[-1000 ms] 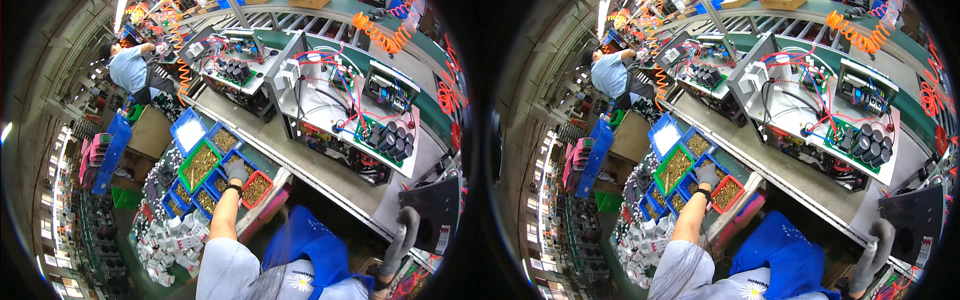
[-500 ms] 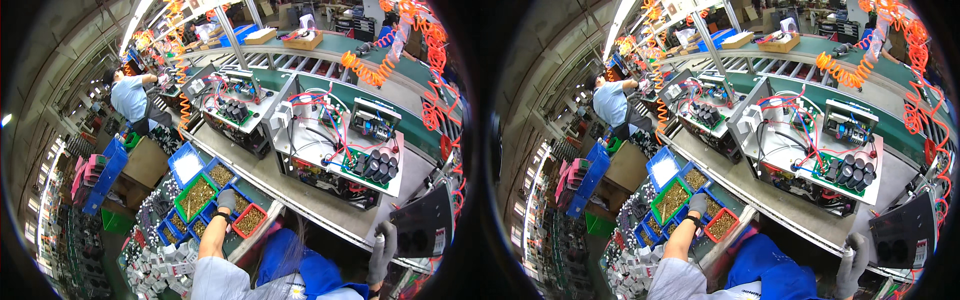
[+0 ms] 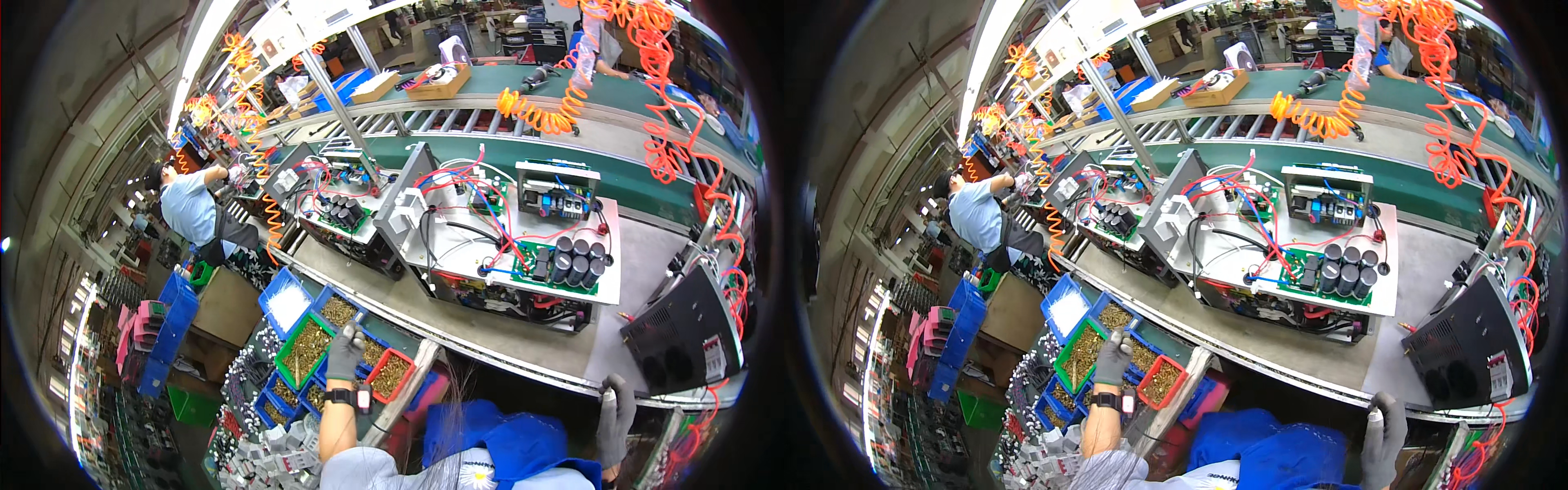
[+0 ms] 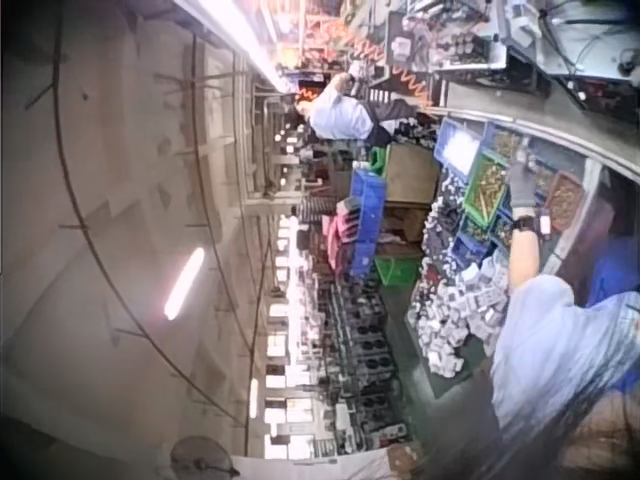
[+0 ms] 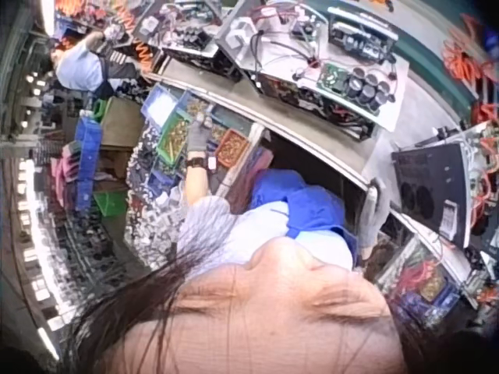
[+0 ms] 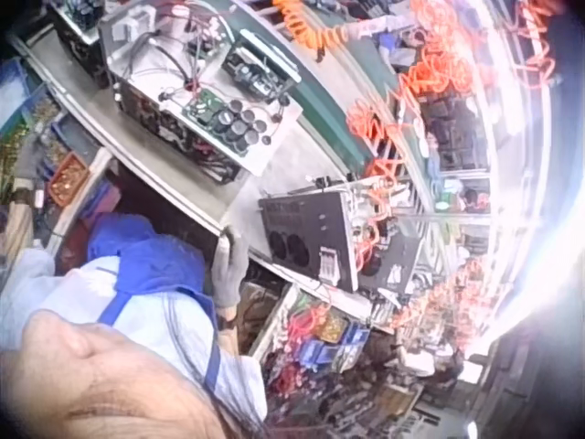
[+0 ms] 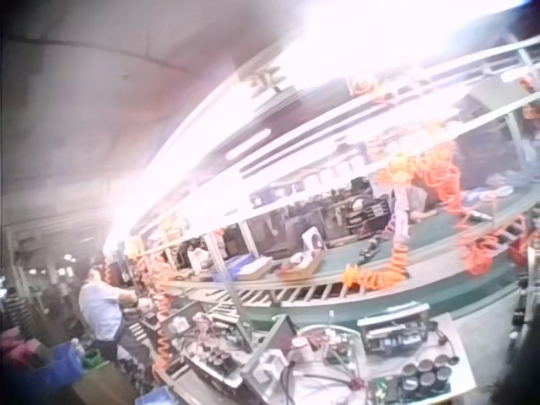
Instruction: Assembling components, connecting wires, and using a pneumatic screwdriver to secure parts in an electronic device on a production line.
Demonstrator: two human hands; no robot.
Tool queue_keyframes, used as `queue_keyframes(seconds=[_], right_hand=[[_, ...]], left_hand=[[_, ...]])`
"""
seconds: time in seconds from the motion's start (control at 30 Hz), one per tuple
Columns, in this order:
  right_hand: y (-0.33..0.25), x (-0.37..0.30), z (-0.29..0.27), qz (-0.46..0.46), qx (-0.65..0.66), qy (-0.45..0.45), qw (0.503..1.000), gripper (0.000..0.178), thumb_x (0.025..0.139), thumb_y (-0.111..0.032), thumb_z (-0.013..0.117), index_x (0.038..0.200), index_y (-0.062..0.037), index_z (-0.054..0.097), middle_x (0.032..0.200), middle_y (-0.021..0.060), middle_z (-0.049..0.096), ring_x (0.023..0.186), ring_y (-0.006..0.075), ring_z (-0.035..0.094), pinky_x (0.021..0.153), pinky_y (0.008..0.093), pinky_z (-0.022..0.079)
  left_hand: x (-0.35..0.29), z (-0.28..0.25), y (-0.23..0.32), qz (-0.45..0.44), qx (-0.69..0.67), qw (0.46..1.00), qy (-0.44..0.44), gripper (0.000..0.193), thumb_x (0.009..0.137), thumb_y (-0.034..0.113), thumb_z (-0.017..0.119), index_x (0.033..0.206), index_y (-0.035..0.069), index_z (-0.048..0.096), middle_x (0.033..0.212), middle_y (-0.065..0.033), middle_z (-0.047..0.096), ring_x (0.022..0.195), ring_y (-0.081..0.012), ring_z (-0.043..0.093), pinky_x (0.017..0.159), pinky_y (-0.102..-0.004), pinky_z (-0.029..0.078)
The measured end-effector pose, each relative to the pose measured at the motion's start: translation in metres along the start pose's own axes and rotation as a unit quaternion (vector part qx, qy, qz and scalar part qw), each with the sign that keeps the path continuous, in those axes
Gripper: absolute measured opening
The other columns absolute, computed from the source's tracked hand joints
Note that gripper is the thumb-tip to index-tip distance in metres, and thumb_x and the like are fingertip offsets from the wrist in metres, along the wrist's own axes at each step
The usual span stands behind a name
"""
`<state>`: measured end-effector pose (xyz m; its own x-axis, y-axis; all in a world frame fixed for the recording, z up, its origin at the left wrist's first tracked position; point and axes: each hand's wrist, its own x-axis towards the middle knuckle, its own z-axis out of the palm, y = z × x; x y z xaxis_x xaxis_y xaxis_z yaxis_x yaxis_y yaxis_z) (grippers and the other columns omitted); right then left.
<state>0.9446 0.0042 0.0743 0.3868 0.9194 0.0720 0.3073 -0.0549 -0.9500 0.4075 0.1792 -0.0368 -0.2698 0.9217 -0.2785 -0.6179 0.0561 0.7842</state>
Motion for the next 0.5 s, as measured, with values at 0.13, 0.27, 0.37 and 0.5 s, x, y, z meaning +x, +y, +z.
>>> queue_keyframes(seconds=[0.13,0.27,0.37,0.5], right_hand=[[0.011,-0.006,-0.028,-0.004,-0.024,0.040,0.999,0.021,0.090,-0.012,0.052,0.103,0.0030,0.060,0.092,0.0148,0.061,0.086,0.0249,0.059,0.080,0.0342,0.046],[0.036,-0.020,-0.071,0.055,0.069,0.081,0.993,0.025,0.094,-0.017,0.054,0.110,0.0006,0.063,0.093,0.0104,0.064,0.085,0.0177,0.062,0.076,0.0311,0.049],[0.072,-0.044,-0.115,0.114,0.212,0.137,0.961,0.036,0.101,-0.025,0.049,0.124,0.0008,0.057,0.102,0.0080,0.064,0.090,0.0143,0.061,0.078,0.0278,0.052],[0.143,-0.084,-0.195,0.225,0.384,0.357,0.821,0.035,0.097,-0.032,0.054,0.110,-0.0001,0.059,0.094,0.0078,0.064,0.080,0.0160,0.063,0.070,0.0310,0.054]], left_hand=[[-0.057,0.108,-0.042,-0.095,-0.045,0.985,-0.136,0.021,0.098,0.027,0.056,0.103,0.008,0.060,0.087,-0.0051,0.061,0.070,-0.0117,0.056,0.052,-0.0188,0.045],[-0.122,0.211,-0.121,-0.196,0.115,0.944,-0.238,0.033,0.093,0.040,0.062,0.099,0.008,0.058,0.078,-0.0040,0.056,0.056,-0.0094,0.047,0.046,-0.0198,0.037],[-0.163,0.271,-0.196,-0.359,0.138,0.844,-0.373,0.040,0.091,0.039,0.065,0.106,0.003,0.057,0.078,-0.0049,0.059,0.058,-0.0112,0.052,0.046,-0.0224,0.039],[-0.223,0.318,-0.277,-0.422,0.237,0.772,-0.413,0.041,0.086,0.029,0.072,0.111,-0.001,0.059,0.086,-0.0097,0.065,0.063,-0.0147,0.059,0.049,-0.0230,0.043]])
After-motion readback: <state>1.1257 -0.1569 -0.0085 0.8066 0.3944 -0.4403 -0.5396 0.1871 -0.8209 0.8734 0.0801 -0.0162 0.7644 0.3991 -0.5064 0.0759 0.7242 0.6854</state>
